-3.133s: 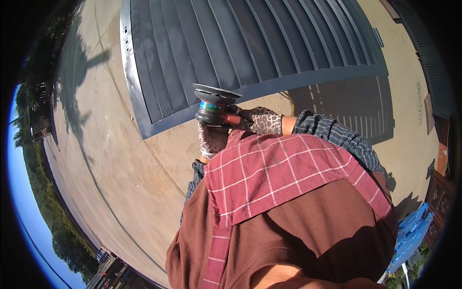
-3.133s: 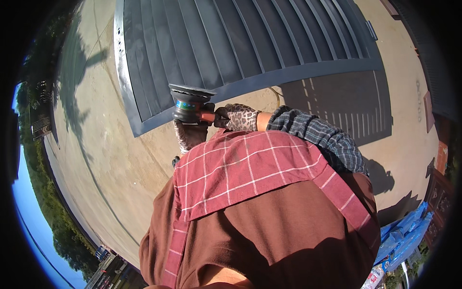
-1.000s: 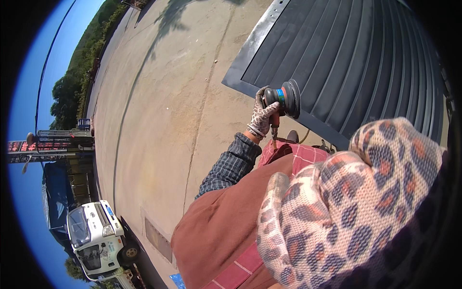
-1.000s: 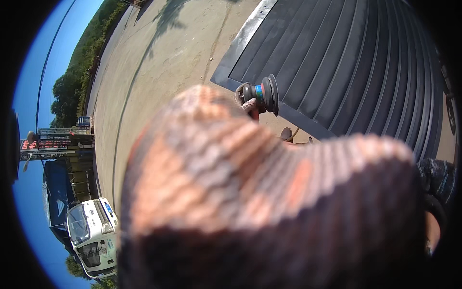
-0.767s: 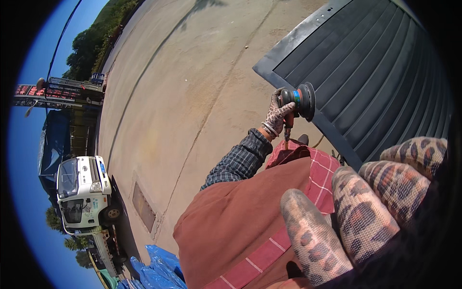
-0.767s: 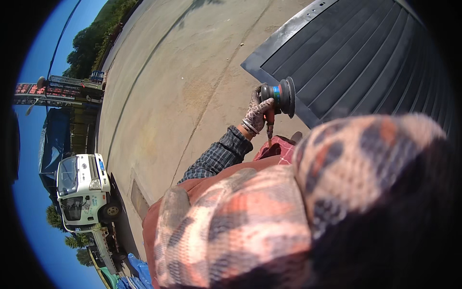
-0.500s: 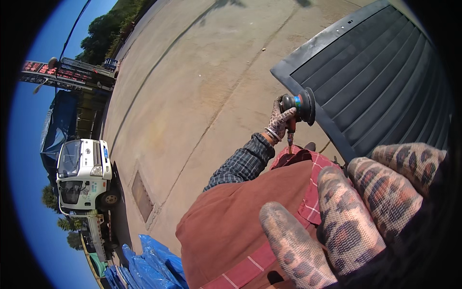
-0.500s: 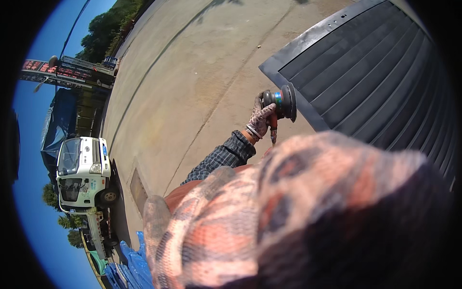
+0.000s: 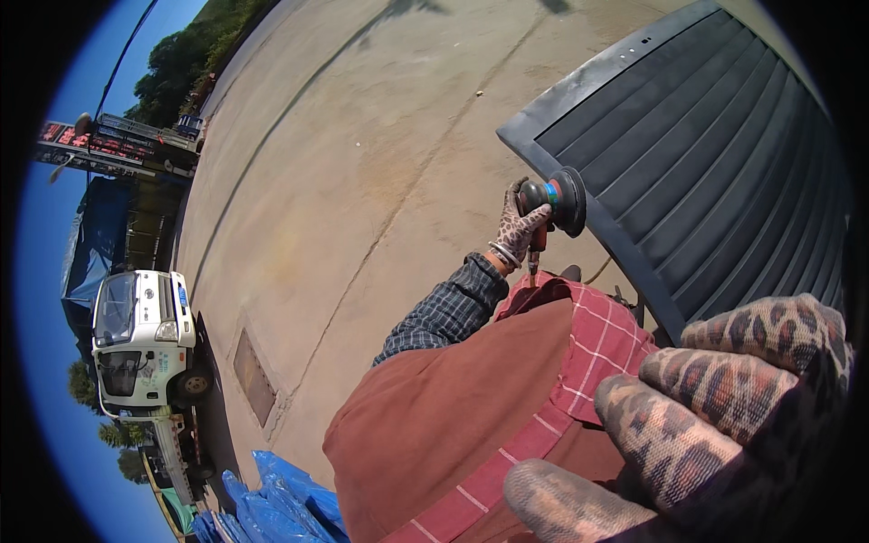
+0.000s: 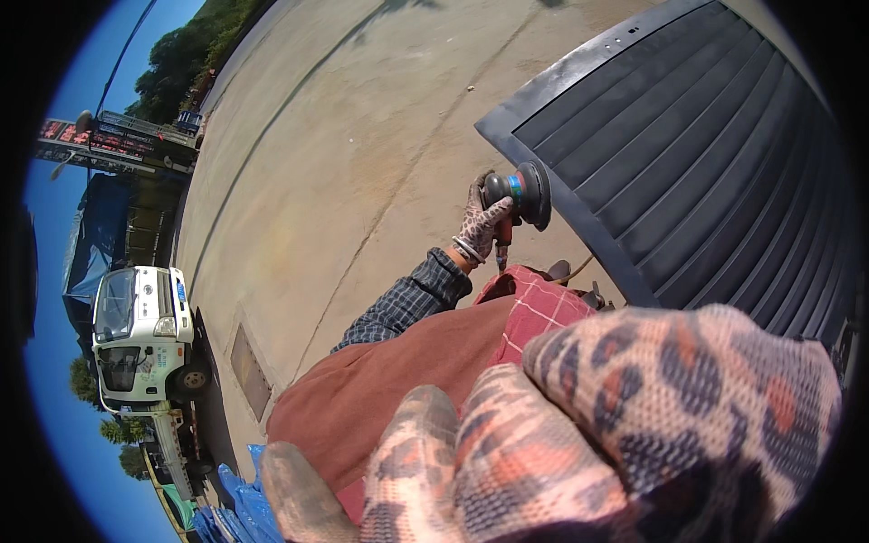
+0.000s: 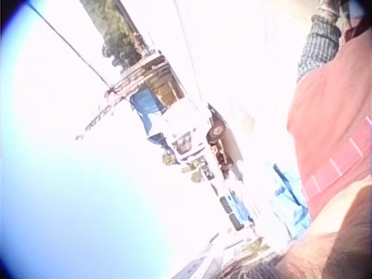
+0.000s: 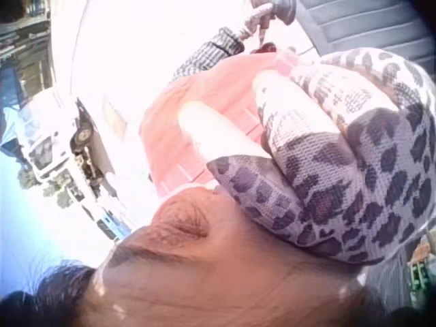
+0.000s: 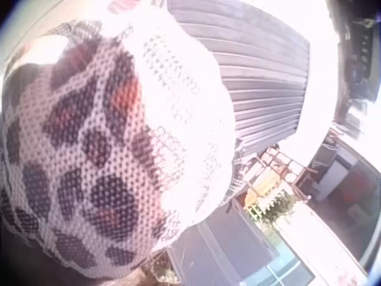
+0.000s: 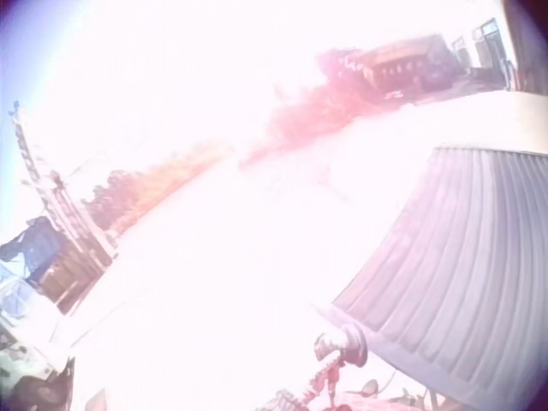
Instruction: The person uses a handheld orbital sander to smooth the surface of a large, dark gray, ribbed metal panel. They move the sander systematically across the panel's ridges and flat areas, repositioning their body to reach different sections.
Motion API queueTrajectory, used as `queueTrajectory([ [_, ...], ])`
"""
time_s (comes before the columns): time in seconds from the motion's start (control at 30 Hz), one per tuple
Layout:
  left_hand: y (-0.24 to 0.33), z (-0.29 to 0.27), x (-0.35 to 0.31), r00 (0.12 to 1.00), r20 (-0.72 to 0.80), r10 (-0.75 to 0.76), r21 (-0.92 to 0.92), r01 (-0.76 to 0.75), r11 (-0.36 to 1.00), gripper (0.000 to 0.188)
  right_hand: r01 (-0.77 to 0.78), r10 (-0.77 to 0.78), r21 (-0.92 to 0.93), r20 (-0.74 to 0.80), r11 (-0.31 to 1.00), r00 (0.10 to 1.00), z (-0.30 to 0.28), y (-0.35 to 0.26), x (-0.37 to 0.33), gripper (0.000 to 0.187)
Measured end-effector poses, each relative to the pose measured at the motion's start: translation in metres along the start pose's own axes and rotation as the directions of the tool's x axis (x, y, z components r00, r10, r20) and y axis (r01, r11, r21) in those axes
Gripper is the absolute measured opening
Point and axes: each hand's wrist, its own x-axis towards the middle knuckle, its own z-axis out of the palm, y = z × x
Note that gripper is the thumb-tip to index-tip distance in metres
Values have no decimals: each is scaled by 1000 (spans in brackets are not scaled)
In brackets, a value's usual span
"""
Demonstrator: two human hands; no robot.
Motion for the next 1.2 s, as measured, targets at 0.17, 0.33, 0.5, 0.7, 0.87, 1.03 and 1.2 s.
queueTrajectory([
  [0.17, -5, 0, 3, 1000, 19, 15, -59, -14, 998, 81, -25, 24, -17, -60, 1000, 998, -6, -1, -20, 41],
  [0.33, 1, 15, 6, 998, 46, 51, -81, -47, 996, 73, -29, 26, -19, -130, 999, 991, -13, -7, -42, 42],
  [0.5, 16, 7, 17, 957, 280, -75, -247, 148, 958, 70, 13, -19, -34, -180, 999, 983, -22, -21, -67, 43],
  [0.7, 13, 39, 14, 850, 511, -128, -235, 281, 930, 80, 109, -130, -100, -239, 989, 962, -45, -53, -105, 44],
  [0.87, 19, 46, -8, 786, 566, -247, -5, 303, 953, 87, 355, -396, -190, -265, 915, 879, -96, -116, -124, 45],
  [1.03, 35, 72, -12, 758, 614, -220, 189, 129, 973, 88, 606, -672, -293, -273, 740, 688, -145, -169, -140, 46],
  [1.2, 54, 85, -19, 739, 630, -237, 155, 179, 971, 87, 658, -747, -391, -506, 644, 430, -159, -185, -154, 47],
])
